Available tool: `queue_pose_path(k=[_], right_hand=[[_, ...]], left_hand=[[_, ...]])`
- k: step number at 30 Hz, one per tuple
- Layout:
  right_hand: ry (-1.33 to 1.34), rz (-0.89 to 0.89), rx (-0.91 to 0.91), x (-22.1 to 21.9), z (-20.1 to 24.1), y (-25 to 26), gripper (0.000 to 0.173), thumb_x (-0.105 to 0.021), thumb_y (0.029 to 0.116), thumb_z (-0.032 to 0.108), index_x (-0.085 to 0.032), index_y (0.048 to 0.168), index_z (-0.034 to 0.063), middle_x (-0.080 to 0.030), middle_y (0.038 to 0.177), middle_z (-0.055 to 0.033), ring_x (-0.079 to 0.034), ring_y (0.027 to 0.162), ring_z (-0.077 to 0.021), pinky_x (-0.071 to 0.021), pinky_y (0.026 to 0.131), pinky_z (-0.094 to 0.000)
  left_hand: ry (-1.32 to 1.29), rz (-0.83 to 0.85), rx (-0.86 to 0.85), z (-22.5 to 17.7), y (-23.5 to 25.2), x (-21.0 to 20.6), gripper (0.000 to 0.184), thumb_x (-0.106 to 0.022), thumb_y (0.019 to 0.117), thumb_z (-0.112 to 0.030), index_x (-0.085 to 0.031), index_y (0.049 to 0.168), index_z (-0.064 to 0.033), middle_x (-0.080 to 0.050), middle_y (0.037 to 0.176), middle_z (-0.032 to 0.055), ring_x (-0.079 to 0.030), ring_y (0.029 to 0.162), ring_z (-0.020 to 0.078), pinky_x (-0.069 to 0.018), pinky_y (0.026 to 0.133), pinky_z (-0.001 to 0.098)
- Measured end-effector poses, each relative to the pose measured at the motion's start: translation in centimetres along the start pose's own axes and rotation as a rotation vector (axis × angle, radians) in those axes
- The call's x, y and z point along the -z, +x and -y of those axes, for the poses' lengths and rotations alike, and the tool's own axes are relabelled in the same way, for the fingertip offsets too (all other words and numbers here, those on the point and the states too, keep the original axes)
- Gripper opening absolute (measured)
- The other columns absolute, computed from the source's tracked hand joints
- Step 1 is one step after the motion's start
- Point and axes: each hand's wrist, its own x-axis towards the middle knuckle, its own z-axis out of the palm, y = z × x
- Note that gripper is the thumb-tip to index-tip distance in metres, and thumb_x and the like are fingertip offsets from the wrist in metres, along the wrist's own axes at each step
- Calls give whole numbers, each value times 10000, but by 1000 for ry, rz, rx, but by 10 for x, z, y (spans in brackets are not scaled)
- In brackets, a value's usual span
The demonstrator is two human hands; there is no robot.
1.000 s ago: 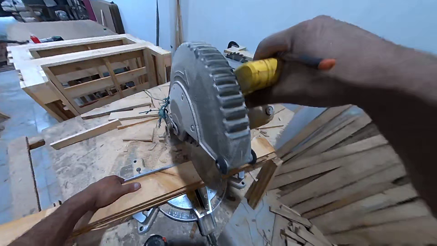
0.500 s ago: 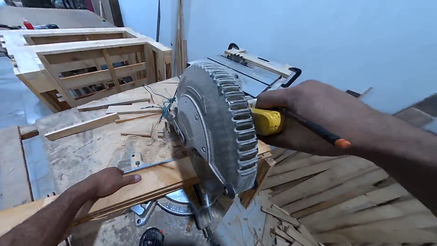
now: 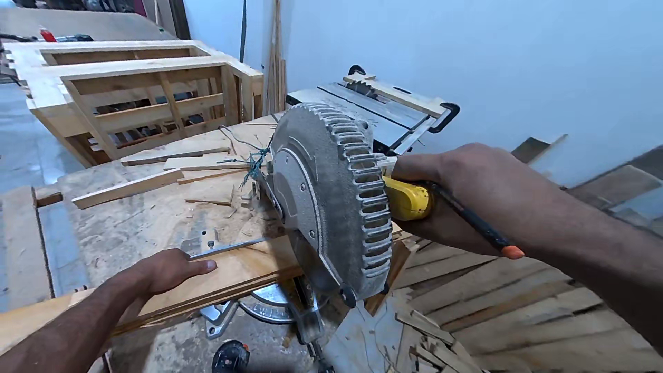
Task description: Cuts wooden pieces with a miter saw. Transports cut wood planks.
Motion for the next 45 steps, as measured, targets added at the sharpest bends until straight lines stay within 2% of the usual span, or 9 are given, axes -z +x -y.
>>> queue_pose_path(k=[6, 19, 30, 33, 36, 39, 42, 43, 45], right_hand=[[-15, 10, -19, -1, 1, -2, 310, -812, 702, 417, -634, 948, 354, -580, 667, 150, -595, 587, -63, -470, 478, -368], [-8, 22, -23, 0, 4, -5, 350, -837, 684, 372, -642, 975, 352, -587, 683, 144, -601, 605, -80, -469, 490, -390], [19, -8, -26, -4, 4, -5, 264, -806, 708, 401, -626, 894, 347, -572, 666, 122, -586, 592, -102, -452, 479, -416], [26, -15, -16, -4, 4, -5, 266, -805, 720, 408, -645, 920, 334, -591, 683, 104, -607, 614, -125, -465, 491, -432], [12, -13, -11, -4, 3, -4, 285, -811, 723, 403, -649, 944, 321, -604, 707, 90, -623, 642, -143, -476, 509, -443], [20, -23, 10, -5, 2, -3, 314, -811, 729, 402, -671, 989, 297, -635, 747, 54, -647, 688, -178, -491, 540, -471], [32, -24, 22, -4, 2, -2, 280, -797, 744, 409, -665, 959, 289, -641, 769, 52, -650, 712, -177, -493, 560, -478], [33, -18, 22, -3, 2, -2, 277, -797, 750, 421, -663, 954, 290, -639, 767, 53, -651, 714, -176, -495, 562, -479], [41, -7, 26, -2, 2, -1, 278, -791, 761, 440, -669, 960, 290, -639, 770, 54, -651, 720, -174, -499, 570, -481]], left_hand=[[26, 24, 6, 0, 2, 2, 939, -404, 794, -936, -733, 1012, -83, -736, 936, 120, -720, 925, 272, -569, 853, 551], [29, 8, 0, 1, 3, 1, 926, -412, 808, -922, -730, 1006, -75, -726, 922, 129, -713, 908, 276, -566, 837, 547], [16, 10, -1, 1, 1, 0, 934, -407, 816, -915, -725, 1028, -63, -731, 930, 138, -718, 912, 286, -570, 834, 557], [1, 3, -8, 3, 1, -1, 943, -408, 806, -922, -724, 1002, -56, -725, 903, 143, -716, 891, 290, -569, 821, 558], [9, -35, -28, 4, 3, -1, 932, -436, 795, -921, -730, 1078, -83, -734, 960, 144, -713, 945, 304, -559, 864, 582], [37, -115, -115, -1, -3, 0, 768, -503, 865, -828, -678, 1296, -218, -731, 1115, 113, -691, 1071, 300, -526, 950, 614], [-4, -233, -218, -22, -14, -12, 492, -582, 1013, -501, -578, 1444, -264, -713, 1189, 110, -677, 1106, 316, -513, 964, 629], [-62, -263, -226, -29, -15, -20, 431, -580, 1039, -389, -569, 1449, -259, -703, 1206, 112, -670, 1118, 321, -506, 968, 632], [-137, -357, -193, -32, -12, -33, 368, -577, 1031, -342, -619, 1390, -275, -701, 1214, 92, -655, 1135, 322, -489, 951, 657]])
